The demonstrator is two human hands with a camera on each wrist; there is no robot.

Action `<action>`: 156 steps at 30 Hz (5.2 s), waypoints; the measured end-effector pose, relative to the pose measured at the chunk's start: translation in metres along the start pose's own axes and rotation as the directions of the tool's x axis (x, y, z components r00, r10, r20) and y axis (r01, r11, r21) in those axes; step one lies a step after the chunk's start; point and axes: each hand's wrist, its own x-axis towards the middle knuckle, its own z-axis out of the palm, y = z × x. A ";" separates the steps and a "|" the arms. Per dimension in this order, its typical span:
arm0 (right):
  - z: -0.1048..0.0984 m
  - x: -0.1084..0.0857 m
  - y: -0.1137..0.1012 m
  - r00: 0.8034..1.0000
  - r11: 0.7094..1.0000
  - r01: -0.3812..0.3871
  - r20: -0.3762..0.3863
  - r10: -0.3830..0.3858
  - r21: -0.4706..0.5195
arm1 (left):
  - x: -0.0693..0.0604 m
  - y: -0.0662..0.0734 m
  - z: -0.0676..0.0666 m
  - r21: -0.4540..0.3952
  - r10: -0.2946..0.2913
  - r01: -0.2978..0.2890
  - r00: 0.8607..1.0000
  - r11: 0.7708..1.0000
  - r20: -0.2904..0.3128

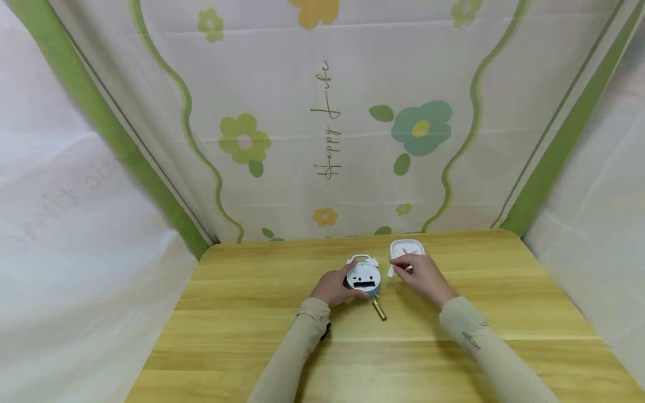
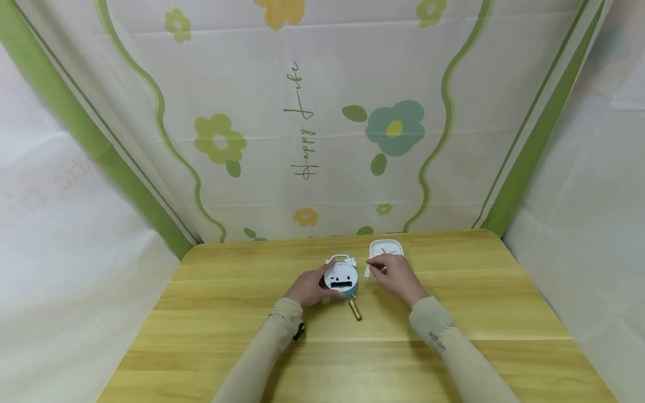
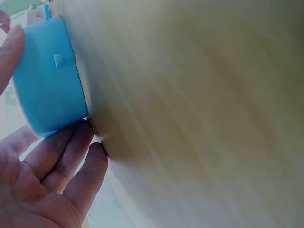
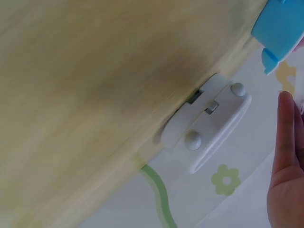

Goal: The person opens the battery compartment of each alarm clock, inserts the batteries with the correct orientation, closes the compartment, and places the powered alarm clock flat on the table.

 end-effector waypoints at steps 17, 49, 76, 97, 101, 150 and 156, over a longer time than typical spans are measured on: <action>-0.002 -0.011 0.019 0.978 0.992 -0.108 0.172 0.118 -0.064 | -0.002 -0.001 -0.002 -0.025 0.003 -0.003 1.000 1.000 0.005; -0.006 -0.014 0.031 0.955 0.977 -0.209 0.206 0.212 -0.038 | -0.003 0.003 -0.002 -0.014 -0.021 0.021 1.000 1.000 0.006; -0.011 -0.011 0.032 0.933 0.971 -0.229 0.267 0.240 -0.072 | -0.004 0.002 -0.002 -0.024 -0.006 0.007 1.000 1.000 0.016; 0.023 -0.013 -0.026 0.920 0.995 -0.094 0.378 0.099 -0.030 | -0.002 0.002 -0.002 0.002 0.013 -0.013 1.000 1.000 0.008; 0.031 -0.016 -0.036 0.901 0.986 -0.158 0.401 0.166 -0.054 | -0.002 0.002 -0.002 0.002 0.008 -0.008 1.000 1.000 0.010; 0.002 -0.010 -0.039 0.896 0.990 0.016 0.437 -0.075 0.139 | 0.001 0.002 -0.002 0.013 0.015 -0.015 1.000 1.000 0.004; 0.000 -0.009 -0.041 0.903 0.984 0.044 0.414 -0.113 0.171 | 0.001 0.001 -0.001 0.006 -0.007 0.007 1.000 1.000 0.012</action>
